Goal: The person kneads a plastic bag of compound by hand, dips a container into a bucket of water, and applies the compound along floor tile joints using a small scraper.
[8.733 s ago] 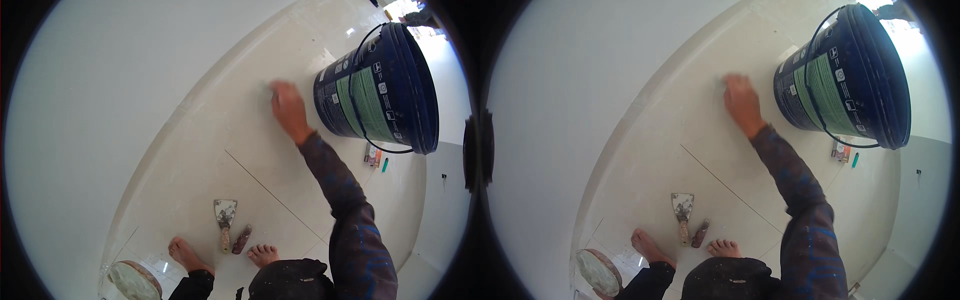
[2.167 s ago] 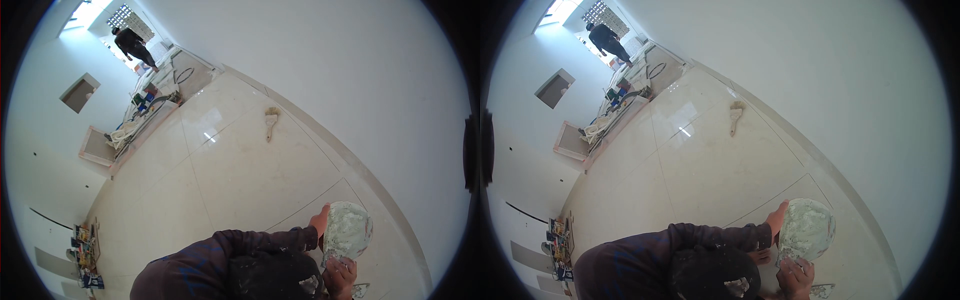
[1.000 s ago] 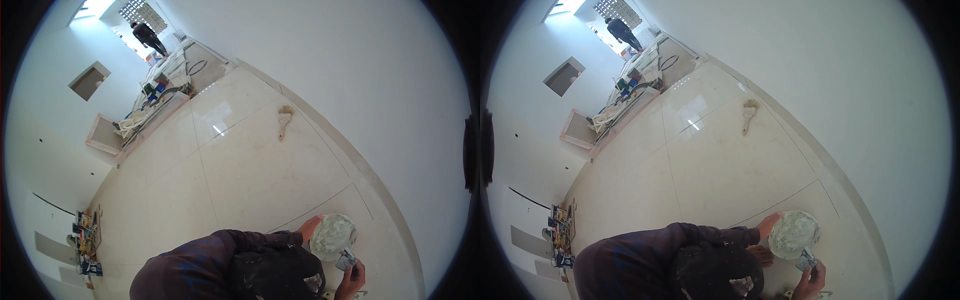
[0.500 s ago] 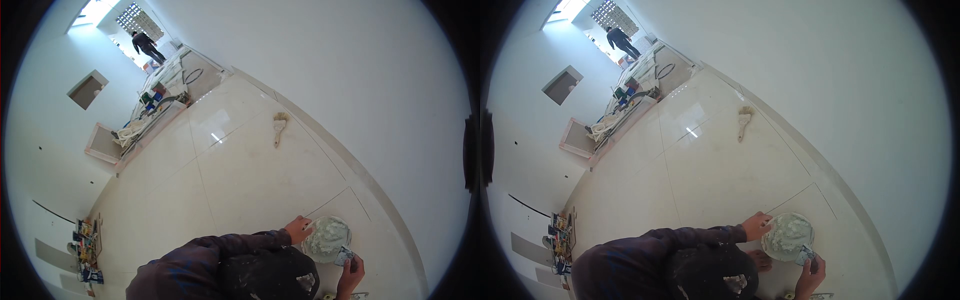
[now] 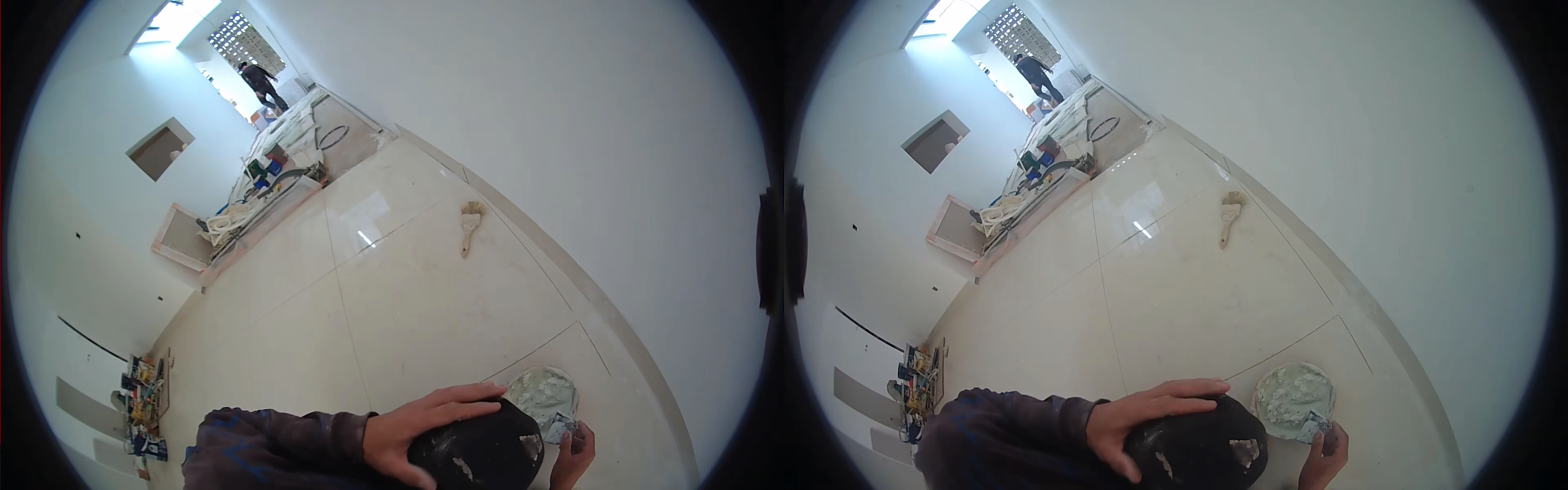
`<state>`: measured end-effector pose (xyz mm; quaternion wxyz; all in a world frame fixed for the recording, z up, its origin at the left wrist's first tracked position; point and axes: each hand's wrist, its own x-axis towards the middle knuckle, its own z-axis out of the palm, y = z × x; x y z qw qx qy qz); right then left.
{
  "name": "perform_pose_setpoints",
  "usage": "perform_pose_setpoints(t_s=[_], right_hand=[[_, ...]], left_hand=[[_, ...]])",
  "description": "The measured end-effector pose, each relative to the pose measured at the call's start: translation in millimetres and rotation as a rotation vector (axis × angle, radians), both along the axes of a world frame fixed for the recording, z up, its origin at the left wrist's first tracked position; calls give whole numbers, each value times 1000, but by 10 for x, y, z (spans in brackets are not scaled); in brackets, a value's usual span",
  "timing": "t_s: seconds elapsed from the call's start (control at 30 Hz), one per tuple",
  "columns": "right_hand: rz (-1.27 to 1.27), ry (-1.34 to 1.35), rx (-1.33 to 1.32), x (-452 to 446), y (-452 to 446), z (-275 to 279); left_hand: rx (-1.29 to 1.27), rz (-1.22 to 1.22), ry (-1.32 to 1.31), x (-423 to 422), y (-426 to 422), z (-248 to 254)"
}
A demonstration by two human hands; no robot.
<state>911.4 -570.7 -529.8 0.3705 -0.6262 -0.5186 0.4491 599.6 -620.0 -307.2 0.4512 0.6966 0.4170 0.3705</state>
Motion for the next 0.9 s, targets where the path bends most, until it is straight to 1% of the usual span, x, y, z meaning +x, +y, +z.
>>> perform_pose_setpoints(t_s=[0.03,0.1,0.23,0.3,0.33,0.4,0.63,0.83,0.9], right_hand=[[12,-4,4,-12,16,13],[10,-10,7,-10,8,-20],[24,-39,-10,-61,-45,-39],[28,-28,1,-59,-53,-34],[28,-19,12,-52,-59,-32],[34,-30,30,-28,-66,-48],[-6,14,28,115,-193,-190],[-23,-50,-45,110,-238,-78],[-21,-54,-34,112,-259,-91]], left_hand=[[4,-2,4,46,21,10],[249,41,155,164,76,11],[270,34,184,134,38,36],[125,26,95,173,-22,101],[124,26,94,179,-9,76],[278,34,166,181,34,-5],[257,-7,154,239,82,-102],[263,4,136,241,66,-130],[234,-12,182,235,67,-65]])
